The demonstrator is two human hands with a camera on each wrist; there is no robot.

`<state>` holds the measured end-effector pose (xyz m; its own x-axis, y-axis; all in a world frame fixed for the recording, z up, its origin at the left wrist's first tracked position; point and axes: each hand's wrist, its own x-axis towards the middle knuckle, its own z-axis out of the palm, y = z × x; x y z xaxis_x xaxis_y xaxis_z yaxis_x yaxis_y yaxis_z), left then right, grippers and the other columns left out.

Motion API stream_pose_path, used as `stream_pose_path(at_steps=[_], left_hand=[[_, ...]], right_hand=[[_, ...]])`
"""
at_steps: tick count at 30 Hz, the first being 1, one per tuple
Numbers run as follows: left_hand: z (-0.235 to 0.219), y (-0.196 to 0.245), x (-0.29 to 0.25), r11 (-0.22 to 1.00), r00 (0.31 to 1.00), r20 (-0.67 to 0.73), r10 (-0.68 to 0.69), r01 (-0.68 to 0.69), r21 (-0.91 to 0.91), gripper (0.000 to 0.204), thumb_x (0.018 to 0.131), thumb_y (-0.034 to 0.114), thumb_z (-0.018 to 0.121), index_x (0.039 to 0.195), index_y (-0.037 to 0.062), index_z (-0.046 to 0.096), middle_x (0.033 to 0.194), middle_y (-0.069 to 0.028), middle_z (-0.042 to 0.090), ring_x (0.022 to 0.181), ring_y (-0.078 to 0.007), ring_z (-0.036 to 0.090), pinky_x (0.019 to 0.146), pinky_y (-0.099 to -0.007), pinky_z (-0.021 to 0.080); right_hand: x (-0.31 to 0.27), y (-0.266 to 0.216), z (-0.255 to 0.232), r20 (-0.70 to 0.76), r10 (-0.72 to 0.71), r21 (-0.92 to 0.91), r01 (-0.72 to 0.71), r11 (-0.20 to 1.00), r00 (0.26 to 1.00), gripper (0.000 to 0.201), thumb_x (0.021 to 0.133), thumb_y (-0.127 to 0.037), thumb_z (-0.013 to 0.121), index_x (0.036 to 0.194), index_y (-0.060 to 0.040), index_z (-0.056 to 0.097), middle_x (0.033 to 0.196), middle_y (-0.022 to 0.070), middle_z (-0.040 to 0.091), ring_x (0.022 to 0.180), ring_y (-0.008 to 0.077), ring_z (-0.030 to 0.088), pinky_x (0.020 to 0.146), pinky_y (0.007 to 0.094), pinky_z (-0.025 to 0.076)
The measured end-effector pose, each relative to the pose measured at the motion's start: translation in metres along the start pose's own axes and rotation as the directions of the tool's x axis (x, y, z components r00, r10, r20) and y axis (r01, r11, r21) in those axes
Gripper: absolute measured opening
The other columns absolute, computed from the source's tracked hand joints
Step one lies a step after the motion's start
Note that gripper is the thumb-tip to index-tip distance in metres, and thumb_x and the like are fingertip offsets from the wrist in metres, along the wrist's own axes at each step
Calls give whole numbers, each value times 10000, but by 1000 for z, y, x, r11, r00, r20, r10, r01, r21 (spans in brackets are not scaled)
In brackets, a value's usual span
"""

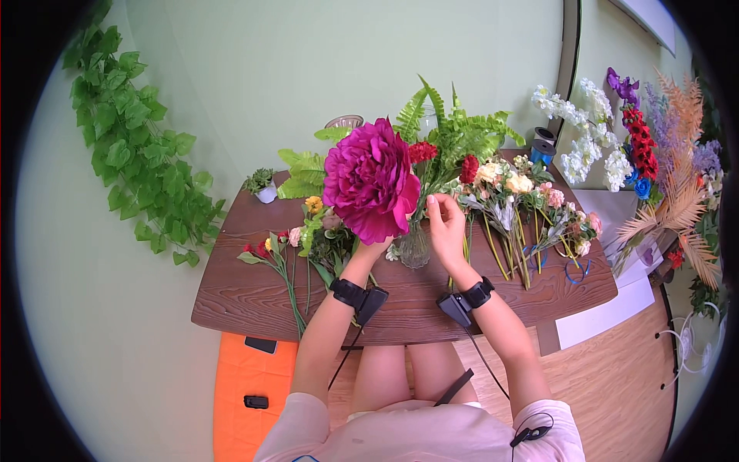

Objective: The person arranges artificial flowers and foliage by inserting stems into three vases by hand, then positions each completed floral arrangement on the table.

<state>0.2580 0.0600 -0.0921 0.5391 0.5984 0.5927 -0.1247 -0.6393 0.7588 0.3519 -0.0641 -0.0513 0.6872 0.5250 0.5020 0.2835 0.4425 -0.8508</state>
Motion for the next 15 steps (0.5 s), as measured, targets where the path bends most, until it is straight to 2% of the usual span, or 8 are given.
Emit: stream_pose_path(at_steps=[3, 7, 12, 15], left_hand=[[-2, 1, -3, 997, 997, 33, -72, 73, -17, 276, 800, 283, 674, 906, 64, 544, 763, 14, 516, 626, -79, 509, 563, -221, 447], [-1, 15, -3, 997, 998, -14, -56, 55, -49, 271, 803, 286, 671, 898, 70, 537, 752, 19, 510, 625, -74, 502, 546, -218, 430], [-4, 19, -8, 998, 999, 9, -35, 36, -44, 240, 820, 279, 653, 821, 68, 540, 686, 36, 483, 603, -72, 486, 521, -223, 397], [-6, 10, -7, 999, 1000, 29, 11, -12, 43, 237, 830, 280, 641, 772, 77, 533, 663, 33, 471, 572, -67, 460, 512, -222, 384]], right_hand=[[-1, 5, 0, -2, -5, -10, 5, 1000, 1000, 179, 882, -174, 568, 908, 2, 585, 710, 7, 577, 616, 52, 480, 538, 210, 391], [-6, 4, -1, 6, -6, 4, 6, 1000, 1000, 177, 871, -167, 581, 914, 4, 585, 722, 12, 582, 629, 57, 493, 544, 208, 404], [-10, 6, -3, 62, -91, -114, 98, 989, 994, 183, 836, -148, 616, 938, -1, 578, 771, 19, 581, 636, 70, 506, 532, 198, 410], [-14, 8, -4, 130, -6, -114, 21, 993, 992, 265, 798, -173, 660, 982, -6, 566, 839, 35, 576, 676, 86, 510, 560, 213, 418]])
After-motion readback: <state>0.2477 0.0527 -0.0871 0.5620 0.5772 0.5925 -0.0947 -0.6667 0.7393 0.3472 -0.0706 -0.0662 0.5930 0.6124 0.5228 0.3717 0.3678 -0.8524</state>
